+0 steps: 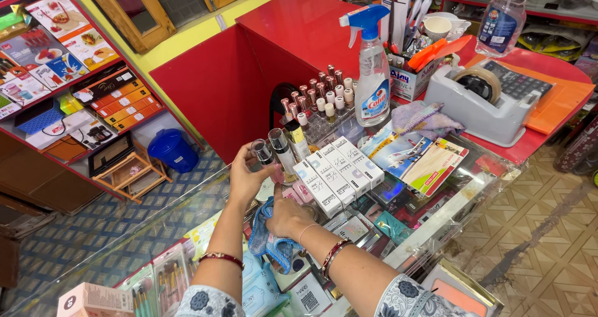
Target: The person wipes the surfaces of various cosmetic bottles and boxes on a glass display counter using a blue cloth. They handle items one by one, wiping the exterior of foundation bottles, small boxes, and other containers before placing them back on the counter.
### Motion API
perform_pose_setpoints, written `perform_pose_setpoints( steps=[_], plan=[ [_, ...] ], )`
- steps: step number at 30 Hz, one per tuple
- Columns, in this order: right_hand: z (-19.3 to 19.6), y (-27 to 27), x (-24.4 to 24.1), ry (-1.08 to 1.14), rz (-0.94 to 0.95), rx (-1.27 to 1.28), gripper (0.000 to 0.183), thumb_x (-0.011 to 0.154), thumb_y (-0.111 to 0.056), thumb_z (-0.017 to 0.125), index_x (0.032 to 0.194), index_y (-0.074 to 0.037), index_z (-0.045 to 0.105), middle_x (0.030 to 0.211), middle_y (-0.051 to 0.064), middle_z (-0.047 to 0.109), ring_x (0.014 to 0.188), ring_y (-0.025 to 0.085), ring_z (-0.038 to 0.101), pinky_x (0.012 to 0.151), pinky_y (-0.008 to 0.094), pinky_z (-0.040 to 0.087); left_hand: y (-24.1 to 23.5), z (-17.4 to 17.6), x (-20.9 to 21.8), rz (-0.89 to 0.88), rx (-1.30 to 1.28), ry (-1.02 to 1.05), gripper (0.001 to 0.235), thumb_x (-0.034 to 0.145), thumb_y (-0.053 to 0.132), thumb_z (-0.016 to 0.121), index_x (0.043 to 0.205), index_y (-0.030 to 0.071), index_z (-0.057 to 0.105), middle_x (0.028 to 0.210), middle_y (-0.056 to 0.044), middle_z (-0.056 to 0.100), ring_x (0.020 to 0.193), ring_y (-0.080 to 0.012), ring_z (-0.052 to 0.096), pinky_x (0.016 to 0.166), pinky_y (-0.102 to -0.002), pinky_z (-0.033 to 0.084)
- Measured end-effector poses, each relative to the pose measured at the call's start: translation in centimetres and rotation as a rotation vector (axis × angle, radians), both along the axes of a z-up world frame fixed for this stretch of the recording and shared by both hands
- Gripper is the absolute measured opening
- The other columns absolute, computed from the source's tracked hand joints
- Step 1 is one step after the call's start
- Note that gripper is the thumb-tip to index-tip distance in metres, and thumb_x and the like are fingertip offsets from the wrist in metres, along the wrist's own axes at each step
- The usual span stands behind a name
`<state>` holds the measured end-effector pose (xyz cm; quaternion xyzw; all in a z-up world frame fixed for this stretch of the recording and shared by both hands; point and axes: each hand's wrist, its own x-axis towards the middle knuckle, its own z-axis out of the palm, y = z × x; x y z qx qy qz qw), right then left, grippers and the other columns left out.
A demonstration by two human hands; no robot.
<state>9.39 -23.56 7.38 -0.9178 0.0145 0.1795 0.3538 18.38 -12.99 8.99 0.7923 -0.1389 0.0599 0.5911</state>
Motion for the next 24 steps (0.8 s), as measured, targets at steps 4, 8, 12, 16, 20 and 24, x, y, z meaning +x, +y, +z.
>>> perform_pose_setpoints(
  steps=[4, 8, 12, 16, 20, 24],
  plan=[
    [0.2, 0.2, 0.3, 0.023, 0.005, -0.015, 0.109, 0.085, -0.022, 0.068, 0.162, 0.0, -0.005, 0.139, 0.031, 0.056, 0.132, 0.038, 0.056, 0.112, 0.042, 0.043, 0.0, -0.6, 0.9, 0.045, 0.016, -0.004, 0.051, 0.073, -0.004, 0.086, 0.118, 0.004, 0.065, 0.104, -0.004, 0.071, 0.104, -0.0168, 0.068, 0.093, -0.033, 0.056],
    [-0.6, 0.4, 0.6, 0.032, 0.024, -0.045, 0.107, 0.088, -0.023, 0.066, 0.163, 0.0, -0.007, 0.139, 0.033, 0.056, 0.131, 0.039, 0.057, 0.112, 0.042, 0.044, 0.2, -1.4, 2.0, -0.015, -0.089, 0.02, 0.055, 0.071, -0.009, 0.083, 0.121, 0.004, 0.062, 0.109, -0.005, 0.072, 0.106, -0.0151, 0.069, 0.092, -0.031, 0.058],
    [-1.7, 0.7, 1.4, 0.011, 0.031, -0.051, 0.106, 0.086, -0.023, 0.067, 0.161, 0.001, -0.005, 0.14, 0.032, 0.054, 0.133, 0.039, 0.056, 0.112, 0.041, 0.044, 0.6, -2.3, 2.7, -0.074, -0.171, 0.023, 0.056, 0.073, -0.013, 0.079, 0.123, 0.003, 0.061, 0.114, -0.006, 0.072, 0.108, -0.0152, 0.068, 0.094, -0.031, 0.058],
    [-1.9, 0.9, 2.1, 0.016, 0.039, -0.072, 0.109, 0.085, -0.021, 0.066, 0.161, 0.003, -0.008, 0.139, 0.034, 0.055, 0.132, 0.039, 0.056, 0.113, 0.04, 0.043, 1.0, -4.0, 3.9, -0.083, -0.17, -0.019, 0.06, 0.072, -0.015, 0.077, 0.127, 0.001, 0.06, 0.117, -0.007, 0.071, 0.109, -0.0167, 0.067, 0.095, -0.033, 0.057],
    [-1.4, 1.0, 2.0, 0.049, 0.012, -0.088, 0.111, 0.084, -0.02, 0.067, 0.161, -0.001, -0.01, 0.139, 0.031, 0.055, 0.131, 0.038, 0.057, 0.112, 0.04, 0.044, 1.1, -5.3, 4.7, -0.091, -0.137, -0.081, 0.072, 0.07, -0.018, 0.075, 0.137, 0.003, 0.057, 0.126, -0.011, 0.069, 0.117, -0.0213, 0.067, 0.101, -0.034, 0.055],
    [-2.0, 1.0, 2.3, 0.03, 0.021, -0.088, 0.114, 0.083, -0.022, 0.068, 0.162, -0.001, -0.012, 0.135, 0.032, 0.059, 0.129, 0.037, 0.06, 0.111, 0.04, 0.045, 1.0, -5.3, 3.2, -0.039, -0.151, 0.004, 0.089, 0.065, -0.016, 0.078, 0.144, 0.01, 0.048, 0.141, -0.012, 0.058, 0.127, -0.0251, 0.059, 0.094, -0.038, 0.057]
  ],
)
